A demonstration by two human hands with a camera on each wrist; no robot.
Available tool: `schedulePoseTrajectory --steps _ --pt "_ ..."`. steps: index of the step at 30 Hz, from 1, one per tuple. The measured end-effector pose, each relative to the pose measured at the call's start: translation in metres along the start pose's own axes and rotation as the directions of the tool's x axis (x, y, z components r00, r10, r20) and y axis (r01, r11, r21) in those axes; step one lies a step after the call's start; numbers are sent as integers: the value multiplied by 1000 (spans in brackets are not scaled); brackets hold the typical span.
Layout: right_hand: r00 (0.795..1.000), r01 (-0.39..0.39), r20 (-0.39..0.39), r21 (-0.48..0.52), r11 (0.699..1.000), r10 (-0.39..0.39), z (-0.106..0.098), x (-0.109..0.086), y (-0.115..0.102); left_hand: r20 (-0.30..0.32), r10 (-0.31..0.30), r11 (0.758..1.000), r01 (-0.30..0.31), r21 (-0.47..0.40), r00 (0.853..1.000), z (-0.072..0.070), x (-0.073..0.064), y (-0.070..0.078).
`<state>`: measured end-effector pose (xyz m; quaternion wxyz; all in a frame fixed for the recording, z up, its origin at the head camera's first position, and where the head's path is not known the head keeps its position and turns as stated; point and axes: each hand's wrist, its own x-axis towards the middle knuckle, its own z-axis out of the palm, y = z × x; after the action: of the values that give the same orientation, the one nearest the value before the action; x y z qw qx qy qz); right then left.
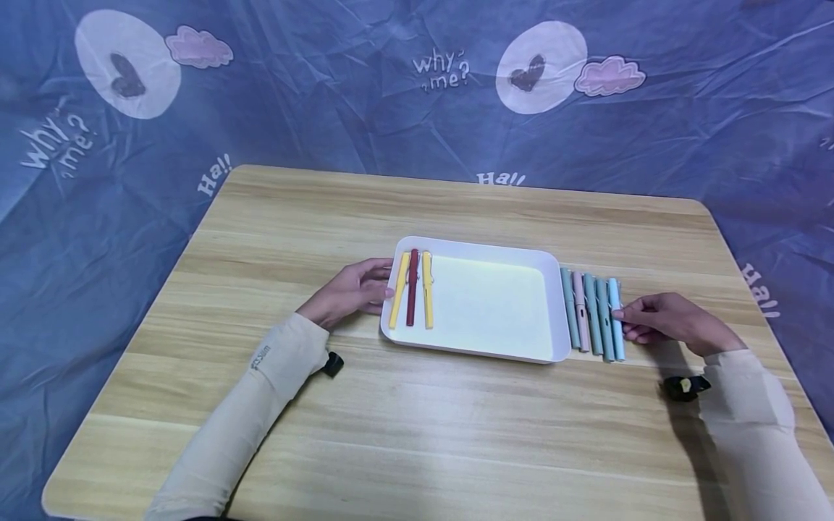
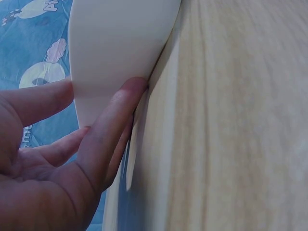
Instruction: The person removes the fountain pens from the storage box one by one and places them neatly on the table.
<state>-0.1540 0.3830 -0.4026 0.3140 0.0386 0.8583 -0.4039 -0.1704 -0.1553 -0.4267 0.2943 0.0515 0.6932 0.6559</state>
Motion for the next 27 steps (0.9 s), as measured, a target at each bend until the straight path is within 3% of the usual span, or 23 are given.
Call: schedulePoseTrajectory --steps 8,15,27 --pt "999 32 -39 -69 997 -35 -4 -4 2 0 -2 1000 2 -2 1000 -1 1 -1" --pt "979 120 -162 -44 992 -126 -6 -7 2 -2 -1 1000 1 4 1000 -1 3 -2" --pt "891 295 -348 -42 955 -291 7 -7 -16 1 16 1000 -16 8 1000 0 1 0"
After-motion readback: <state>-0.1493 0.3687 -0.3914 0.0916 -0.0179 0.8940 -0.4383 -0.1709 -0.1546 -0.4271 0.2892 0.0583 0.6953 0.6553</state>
